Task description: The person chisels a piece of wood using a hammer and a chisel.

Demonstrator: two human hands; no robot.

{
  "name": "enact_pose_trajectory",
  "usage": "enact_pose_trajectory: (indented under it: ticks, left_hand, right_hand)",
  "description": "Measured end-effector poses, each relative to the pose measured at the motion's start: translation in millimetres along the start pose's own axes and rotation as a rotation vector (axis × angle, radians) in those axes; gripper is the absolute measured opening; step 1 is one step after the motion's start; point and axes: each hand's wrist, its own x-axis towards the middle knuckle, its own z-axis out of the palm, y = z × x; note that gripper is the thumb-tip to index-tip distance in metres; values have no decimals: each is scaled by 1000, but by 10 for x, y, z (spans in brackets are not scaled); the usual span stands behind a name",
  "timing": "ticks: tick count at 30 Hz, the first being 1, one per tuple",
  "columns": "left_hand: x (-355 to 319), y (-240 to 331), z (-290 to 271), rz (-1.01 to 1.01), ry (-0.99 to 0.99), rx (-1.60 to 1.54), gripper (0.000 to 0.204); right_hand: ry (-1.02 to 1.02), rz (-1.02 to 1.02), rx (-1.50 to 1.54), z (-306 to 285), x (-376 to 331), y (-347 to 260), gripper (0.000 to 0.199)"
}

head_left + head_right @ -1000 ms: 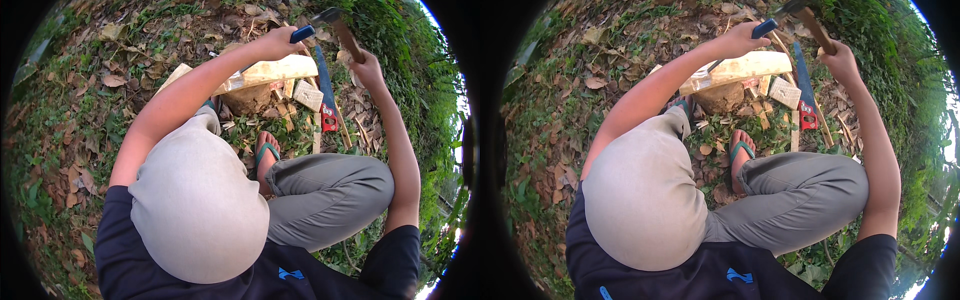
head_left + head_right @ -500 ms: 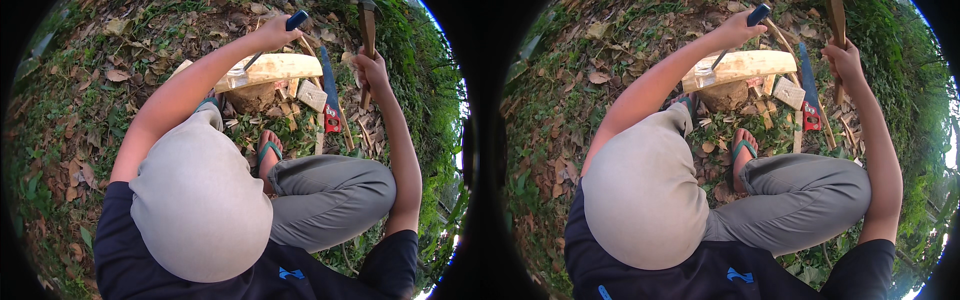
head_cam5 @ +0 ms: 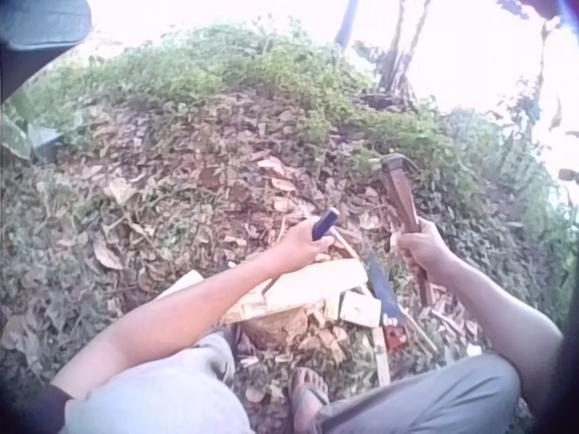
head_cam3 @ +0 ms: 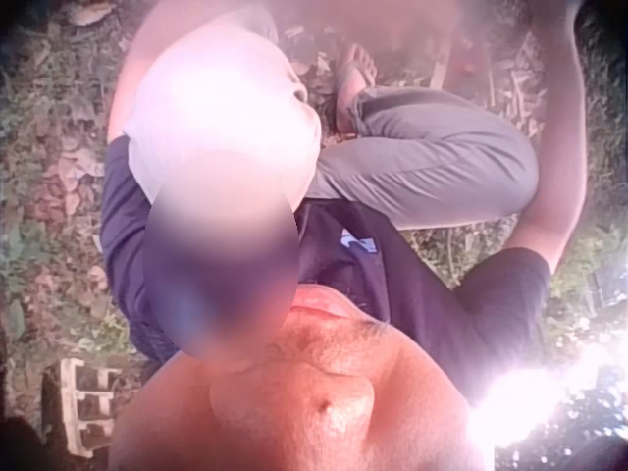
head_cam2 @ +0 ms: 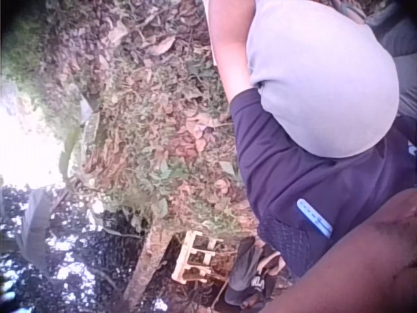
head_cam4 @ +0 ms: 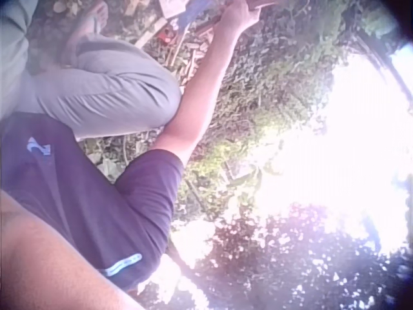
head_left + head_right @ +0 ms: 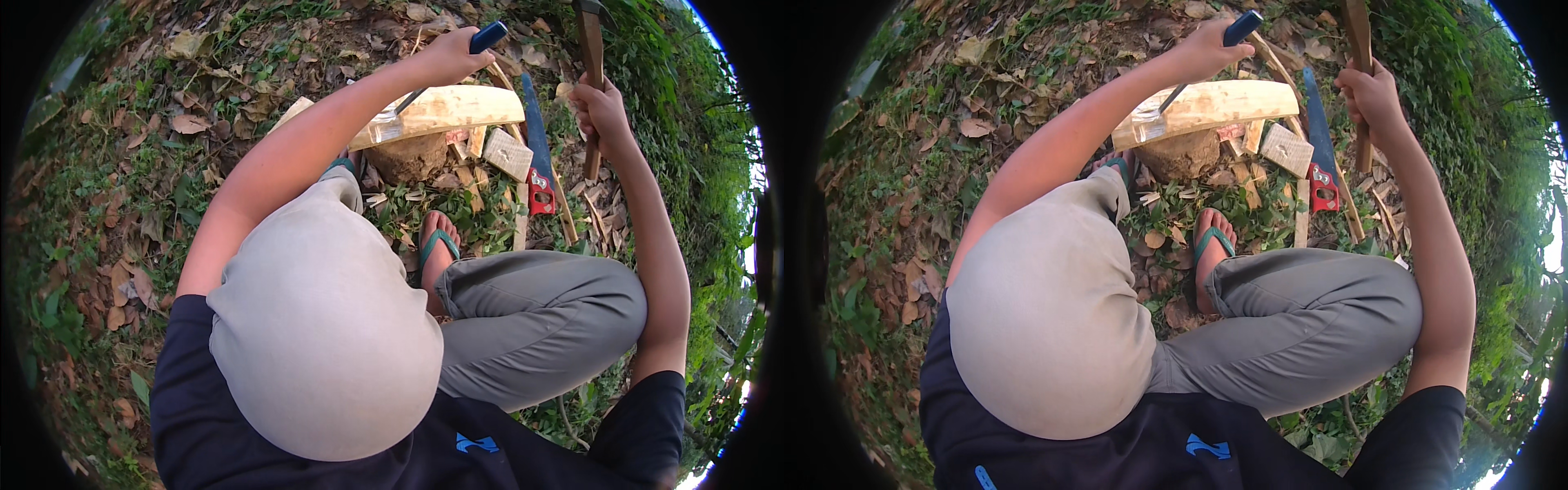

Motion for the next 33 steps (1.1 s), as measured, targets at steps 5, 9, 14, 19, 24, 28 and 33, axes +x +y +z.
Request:
enact_pose_trajectory:
  ticks: [5, 9, 14, 19, 24, 28, 33]
  left_hand:
    - [56, -29, 16, 47, 28, 85, 34]
    - [57, -22, 61, 25, -10, 94, 36]
    - [28, 18, 37, -21, -27, 128, 40]
    - [39, 23, 84, -24, -73, 117, 41]
    - [36, 26, 78, -48, -107, 88, 39]
    - [103, -12, 70, 11, -141, 109, 36]
    - [75, -29, 136, -55, -131, 59, 33]
  right_hand:
    - [17, -168, -315, -7, 73, 134, 16]
    - [96, -57, -123, -12, 57, 98, 23]
    - [-58, -89, -415, 9, 53, 153, 13]
    - [49, 44, -133, -26, 19, 101, 22]
    - [-14, -92, -362, 22, 39, 225, 12]
    - [-24, -8, -231, 16, -8, 165, 10]
    - [-40, 56, -183, 7, -51, 168, 10]
